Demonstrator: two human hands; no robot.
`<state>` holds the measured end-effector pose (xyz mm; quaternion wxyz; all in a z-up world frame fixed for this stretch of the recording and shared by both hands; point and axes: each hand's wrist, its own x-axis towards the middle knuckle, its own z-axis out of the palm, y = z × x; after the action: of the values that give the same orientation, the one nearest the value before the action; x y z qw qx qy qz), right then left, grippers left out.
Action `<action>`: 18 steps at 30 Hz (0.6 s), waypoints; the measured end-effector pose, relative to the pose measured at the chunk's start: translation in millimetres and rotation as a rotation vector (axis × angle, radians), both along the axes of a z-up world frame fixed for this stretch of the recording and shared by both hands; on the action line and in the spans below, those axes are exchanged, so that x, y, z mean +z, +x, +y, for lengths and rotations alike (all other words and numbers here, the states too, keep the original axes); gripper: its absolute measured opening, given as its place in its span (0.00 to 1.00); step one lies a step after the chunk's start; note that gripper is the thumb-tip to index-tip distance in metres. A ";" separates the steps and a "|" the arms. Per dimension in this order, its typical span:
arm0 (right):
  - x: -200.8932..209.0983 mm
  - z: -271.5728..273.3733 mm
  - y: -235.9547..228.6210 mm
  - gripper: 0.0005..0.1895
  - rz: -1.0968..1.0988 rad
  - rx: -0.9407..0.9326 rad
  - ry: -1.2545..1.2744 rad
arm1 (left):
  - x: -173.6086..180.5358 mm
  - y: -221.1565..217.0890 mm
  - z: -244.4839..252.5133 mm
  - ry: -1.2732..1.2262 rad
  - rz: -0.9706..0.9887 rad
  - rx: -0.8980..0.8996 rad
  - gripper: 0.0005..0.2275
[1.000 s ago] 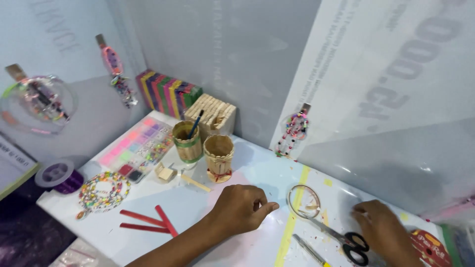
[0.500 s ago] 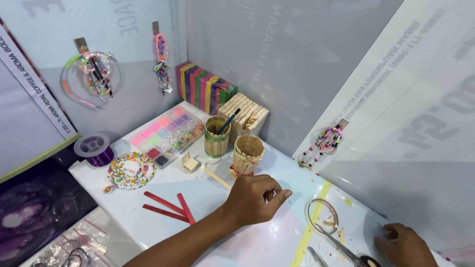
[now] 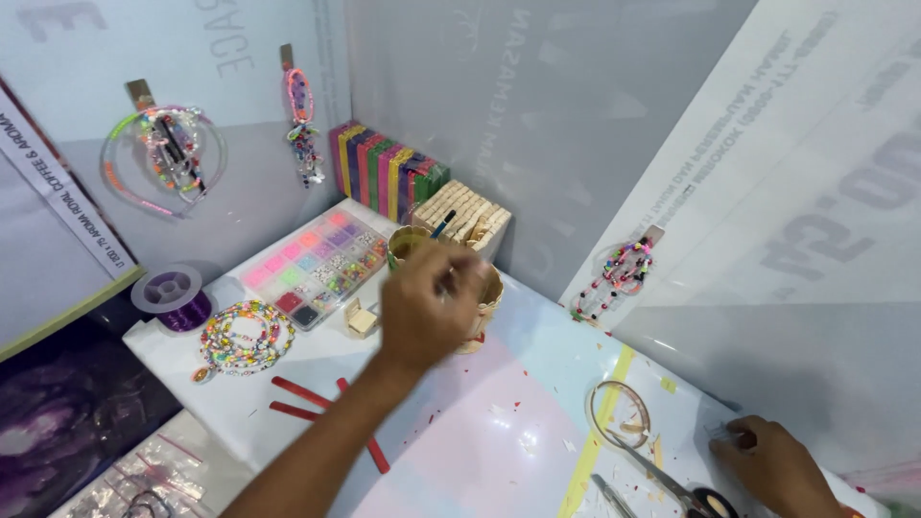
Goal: Assembling a decorative container by gluing individual bamboo sticks onto a cylindrical frame.
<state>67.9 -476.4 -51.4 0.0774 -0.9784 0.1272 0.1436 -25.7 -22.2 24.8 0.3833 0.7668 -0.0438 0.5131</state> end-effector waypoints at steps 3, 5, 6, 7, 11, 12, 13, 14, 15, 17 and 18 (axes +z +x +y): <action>0.1 0.8 -3.5 0.27 -0.015 0.003 0.014 | 16.5 26.6 35.1 -0.072 0.542 0.127 0.09; 4.8 5.4 -7.5 0.27 -0.011 -0.002 0.015 | 6.9 50.4 51.3 -0.003 0.530 0.111 0.15; 7.5 8.3 -8.5 0.27 -0.007 -0.001 0.018 | 3.0 62.9 59.6 0.065 0.517 0.100 0.20; 7.4 7.4 -9.5 0.27 -0.009 -0.005 0.019 | -0.9 70.3 61.7 0.067 0.515 0.096 0.20; 17.6 16.5 -15.5 0.26 0.005 -0.028 0.047 | -4.8 85.8 66.9 0.200 0.470 0.070 0.10; 22.7 21.3 -18.4 0.25 0.017 -0.034 0.048 | -4.0 85.7 66.7 0.215 0.437 0.052 0.04; 19.5 18.4 -16.8 0.25 0.018 -0.037 0.049 | 2.9 81.3 66.4 0.216 0.438 0.049 0.04; 16.0 15.7 -15.3 0.26 0.003 -0.036 0.049 | 9.8 76.7 66.2 0.164 0.451 0.032 0.05; 12.5 12.9 -13.9 0.26 -0.013 -0.036 0.049 | 16.7 72.2 65.9 0.111 0.465 0.015 0.07; 6.2 7.6 -12.8 0.26 -0.040 -0.024 0.064 | 25.6 70.5 73.5 0.106 0.363 0.058 0.08; 3.2 4.7 -12.7 0.26 -0.067 -0.007 0.075 | 29.3 69.0 77.3 0.094 0.262 0.104 0.10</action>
<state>55.2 -471.7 -48.3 0.1186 -0.9786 0.1227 0.1151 43.2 55.1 54.2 0.3220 0.8455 0.0223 0.4253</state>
